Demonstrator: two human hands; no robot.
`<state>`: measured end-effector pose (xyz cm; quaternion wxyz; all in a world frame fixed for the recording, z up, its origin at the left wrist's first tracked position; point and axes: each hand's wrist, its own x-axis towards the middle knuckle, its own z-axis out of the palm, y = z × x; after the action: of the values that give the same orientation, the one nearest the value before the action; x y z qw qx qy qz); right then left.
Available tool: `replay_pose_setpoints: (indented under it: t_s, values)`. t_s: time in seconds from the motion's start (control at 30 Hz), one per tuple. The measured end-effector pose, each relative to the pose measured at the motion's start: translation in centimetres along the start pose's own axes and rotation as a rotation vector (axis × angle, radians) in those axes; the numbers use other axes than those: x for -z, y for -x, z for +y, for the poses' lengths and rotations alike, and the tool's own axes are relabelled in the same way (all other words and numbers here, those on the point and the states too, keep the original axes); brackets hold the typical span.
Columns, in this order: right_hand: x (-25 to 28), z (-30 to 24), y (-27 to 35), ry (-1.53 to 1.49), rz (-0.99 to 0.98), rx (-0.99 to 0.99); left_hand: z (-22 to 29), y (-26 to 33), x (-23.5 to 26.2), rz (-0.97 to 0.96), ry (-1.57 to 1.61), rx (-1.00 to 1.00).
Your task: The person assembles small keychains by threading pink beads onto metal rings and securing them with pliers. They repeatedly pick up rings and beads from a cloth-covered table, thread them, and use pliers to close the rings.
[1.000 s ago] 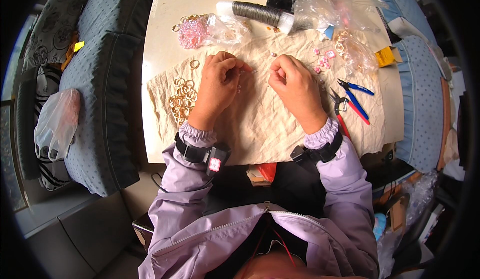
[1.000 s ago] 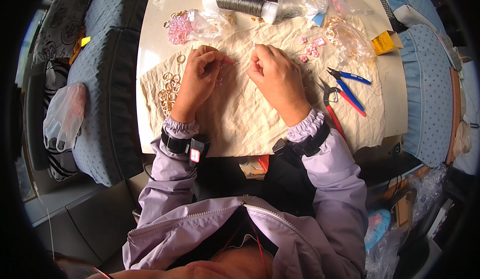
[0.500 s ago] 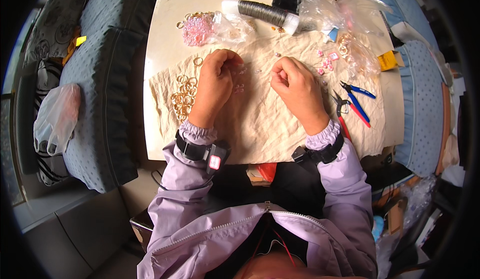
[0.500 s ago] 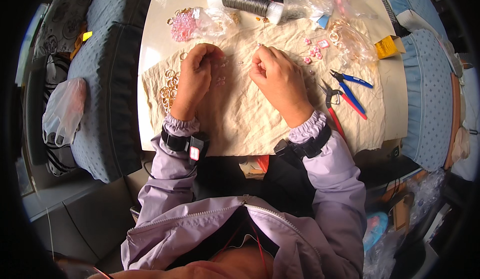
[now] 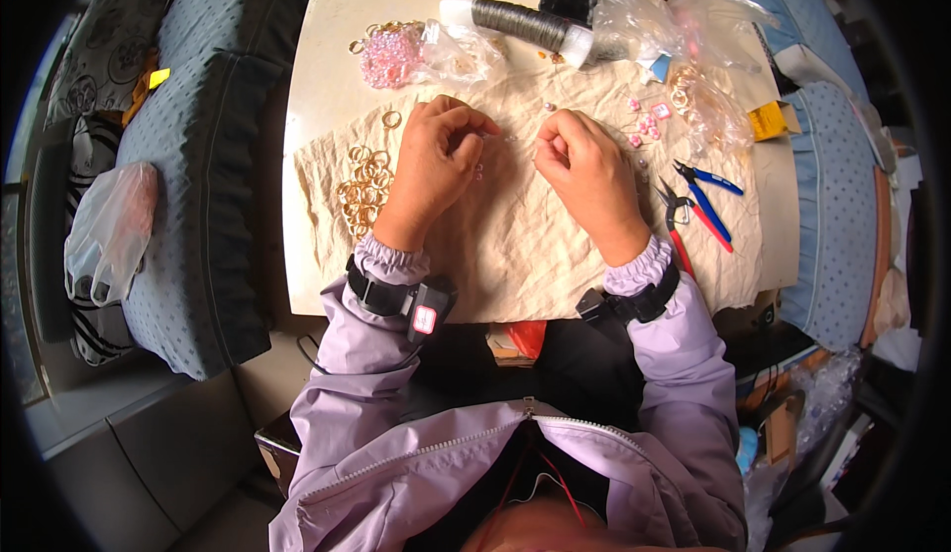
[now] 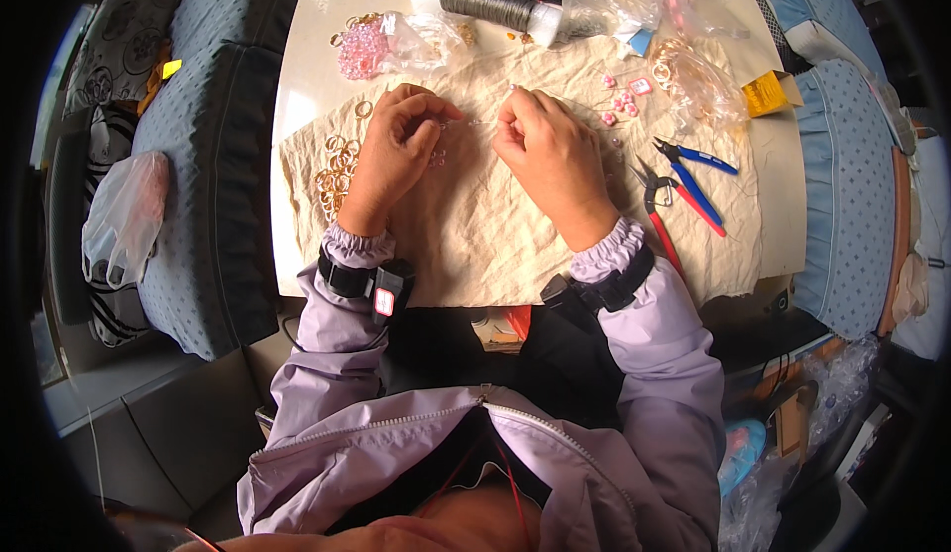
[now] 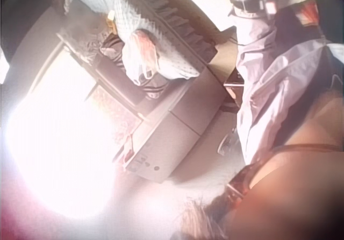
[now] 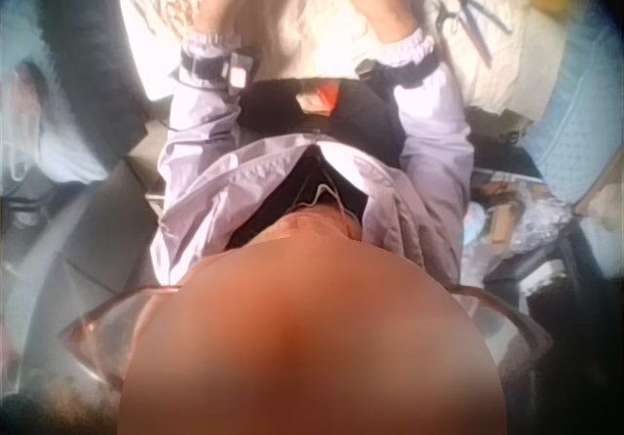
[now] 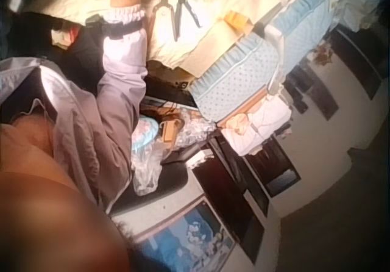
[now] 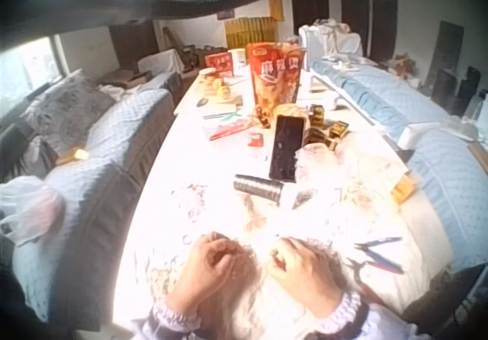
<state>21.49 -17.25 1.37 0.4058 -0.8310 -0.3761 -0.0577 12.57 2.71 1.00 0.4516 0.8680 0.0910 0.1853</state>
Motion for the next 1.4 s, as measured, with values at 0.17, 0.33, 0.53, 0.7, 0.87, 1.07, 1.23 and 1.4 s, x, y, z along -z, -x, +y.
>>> replay_pose_setpoints:
  t_s: [0.17,0.33,0.53,0.7,0.87,1.07,1.23,1.4]
  values:
    - [-0.2,-0.2,0.1,0.016,-0.006,-0.013,0.0,0.1,-0.4,0.005,-0.049,-0.053]
    - [-0.4,-0.2,0.1,-0.04,0.001,-0.003,0.0,0.2,-0.7,0.04,-0.127,-0.106]
    - [-0.1,-0.2,0.1,-0.151,-0.049,-0.065,0.0,0.1,-0.8,0.039,-0.134,-0.111]
    - [0.0,-0.7,-0.3,-0.195,-0.006,0.014,0.4,0.1,-0.2,-0.038,-0.069,-0.102]
    - [0.2,-0.8,-0.7,-0.221,0.042,0.132,0.9,0.0,-0.3,-0.021,0.132,-0.084]
    - [0.2,-1.3,-0.3,-0.285,0.034,0.053,1.2,0.2,-0.1,-0.013,0.286,0.086]
    - [0.1,-0.7,-0.3,-0.238,-0.009,0.069,0.7,0.5,0.1,-0.031,0.456,0.175]
    - [-0.2,-0.2,-0.1,-0.127,0.002,0.063,-1.3,0.0,2.3,0.005,0.237,0.263]
